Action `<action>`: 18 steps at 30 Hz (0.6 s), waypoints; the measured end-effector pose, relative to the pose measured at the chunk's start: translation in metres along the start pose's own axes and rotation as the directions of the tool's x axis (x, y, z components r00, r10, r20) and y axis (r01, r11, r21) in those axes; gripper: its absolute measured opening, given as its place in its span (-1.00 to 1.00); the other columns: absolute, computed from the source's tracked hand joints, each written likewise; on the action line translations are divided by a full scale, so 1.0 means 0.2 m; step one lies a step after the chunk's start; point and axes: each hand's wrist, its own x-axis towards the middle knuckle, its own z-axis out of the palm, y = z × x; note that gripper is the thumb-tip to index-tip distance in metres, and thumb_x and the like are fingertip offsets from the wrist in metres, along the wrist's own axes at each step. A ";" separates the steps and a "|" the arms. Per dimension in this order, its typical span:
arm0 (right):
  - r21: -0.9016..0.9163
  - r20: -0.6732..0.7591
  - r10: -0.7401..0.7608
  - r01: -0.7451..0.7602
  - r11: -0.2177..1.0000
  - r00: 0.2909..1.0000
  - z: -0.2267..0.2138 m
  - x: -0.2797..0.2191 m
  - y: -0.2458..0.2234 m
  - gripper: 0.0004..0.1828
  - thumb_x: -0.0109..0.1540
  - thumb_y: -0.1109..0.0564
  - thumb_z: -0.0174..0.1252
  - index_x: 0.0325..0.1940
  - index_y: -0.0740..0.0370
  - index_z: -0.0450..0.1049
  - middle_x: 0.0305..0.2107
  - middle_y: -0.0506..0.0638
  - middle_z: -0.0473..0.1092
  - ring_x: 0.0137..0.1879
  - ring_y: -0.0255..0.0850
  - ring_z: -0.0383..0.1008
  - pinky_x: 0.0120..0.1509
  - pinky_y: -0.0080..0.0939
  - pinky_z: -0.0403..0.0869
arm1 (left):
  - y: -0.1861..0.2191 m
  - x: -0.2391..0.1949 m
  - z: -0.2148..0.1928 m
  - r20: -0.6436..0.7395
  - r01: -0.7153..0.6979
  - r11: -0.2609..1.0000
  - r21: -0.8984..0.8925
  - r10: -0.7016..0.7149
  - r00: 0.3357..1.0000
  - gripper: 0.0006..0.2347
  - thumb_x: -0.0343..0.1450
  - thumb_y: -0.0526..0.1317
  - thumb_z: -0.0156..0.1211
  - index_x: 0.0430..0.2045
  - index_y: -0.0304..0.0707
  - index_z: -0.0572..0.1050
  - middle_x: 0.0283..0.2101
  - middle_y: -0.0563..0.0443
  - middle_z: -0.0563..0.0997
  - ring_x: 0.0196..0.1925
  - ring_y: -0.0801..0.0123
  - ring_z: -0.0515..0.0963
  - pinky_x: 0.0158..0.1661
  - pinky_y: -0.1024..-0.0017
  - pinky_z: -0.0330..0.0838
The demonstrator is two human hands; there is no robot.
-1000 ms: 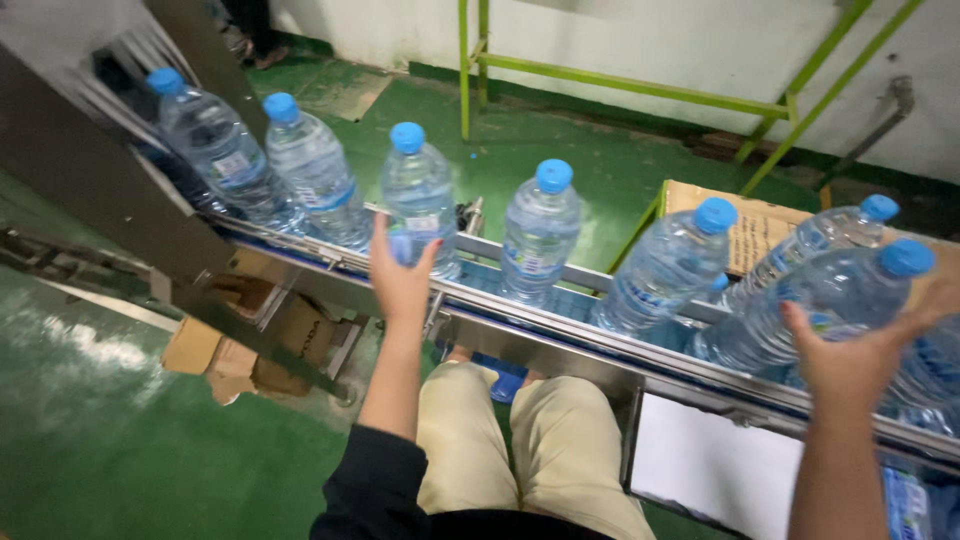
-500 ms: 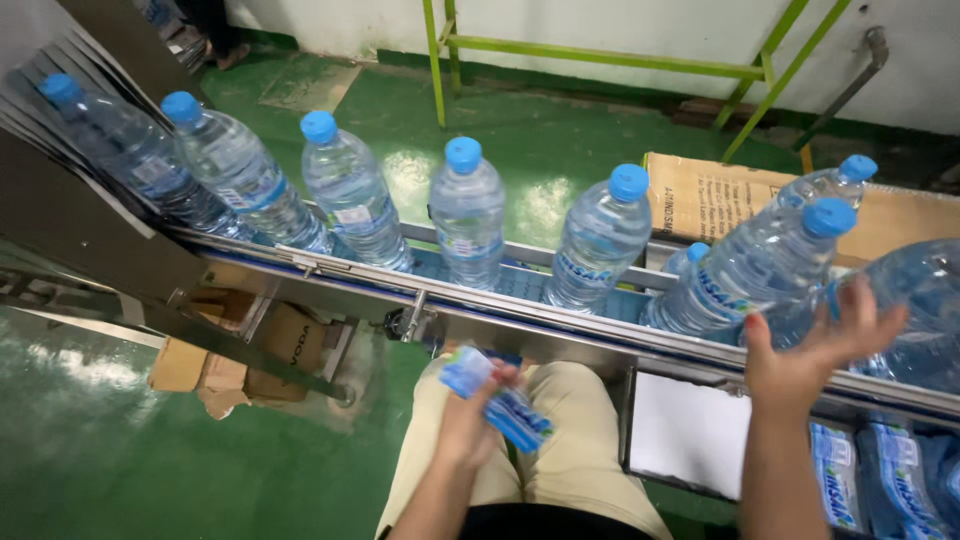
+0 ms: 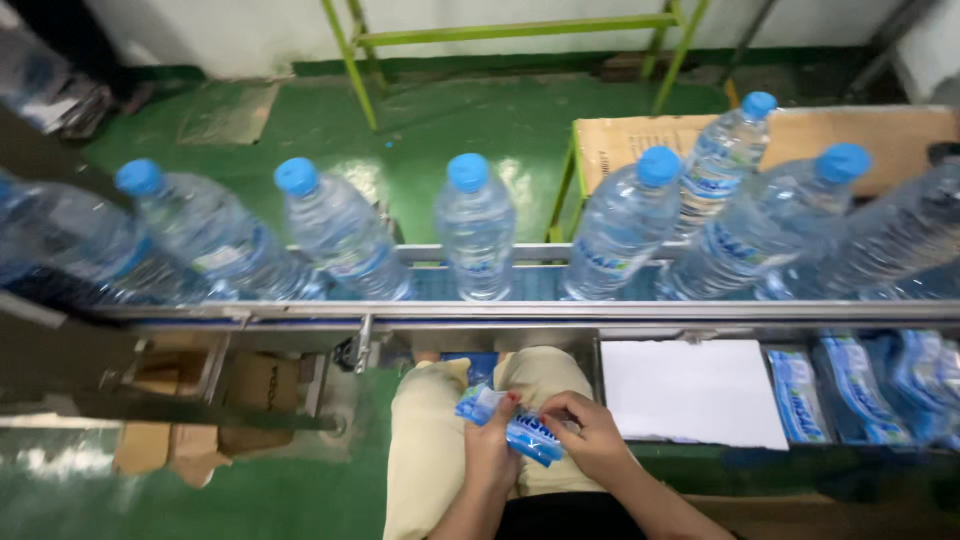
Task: The person sits in front of a conveyor belt carrying water bottles. They pick up labels from their lap and apply them to the bottles as they move along the belt.
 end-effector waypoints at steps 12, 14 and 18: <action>0.142 0.200 0.298 -0.329 0.934 0.933 -0.12 0.02 0.08 -0.75 0.15 0.17 0.44 -0.10 0.07 0.60 -0.29 -0.10 0.56 -0.17 -0.33 0.55 -0.06 -0.34 0.51 | -0.10 0.05 0.00 -0.044 0.113 0.993 0.034 -0.112 0.993 -0.81 0.34 -0.51 0.35 -0.21 -0.53 0.57 -0.25 -0.33 0.69 -0.26 0.02 0.66 -0.21 0.16 0.55; 0.079 0.217 0.281 -0.304 0.949 0.935 -0.14 0.03 0.14 -0.84 0.18 0.09 0.39 -0.18 0.10 0.64 -0.33 -0.12 0.55 -0.20 -0.35 0.54 -0.10 -0.33 0.45 | -0.08 0.03 0.02 -0.045 0.112 0.993 0.028 -0.111 0.993 -0.80 0.33 -0.50 0.36 -0.19 -0.57 0.57 -0.22 -0.36 0.70 -0.22 -0.01 0.67 -0.16 0.15 0.56; 0.304 0.077 0.235 -0.248 0.920 0.969 -0.38 0.06 0.38 -0.82 0.21 0.08 0.28 -0.19 0.20 0.63 -0.28 0.06 0.65 -0.14 -0.15 0.66 -0.01 -0.17 0.58 | -0.10 0.07 -0.01 -0.008 0.085 0.994 0.070 -0.085 0.996 -0.78 0.36 -0.44 0.33 -0.14 -0.48 0.53 -0.24 -0.32 0.66 -0.38 0.12 0.52 -0.31 0.24 0.41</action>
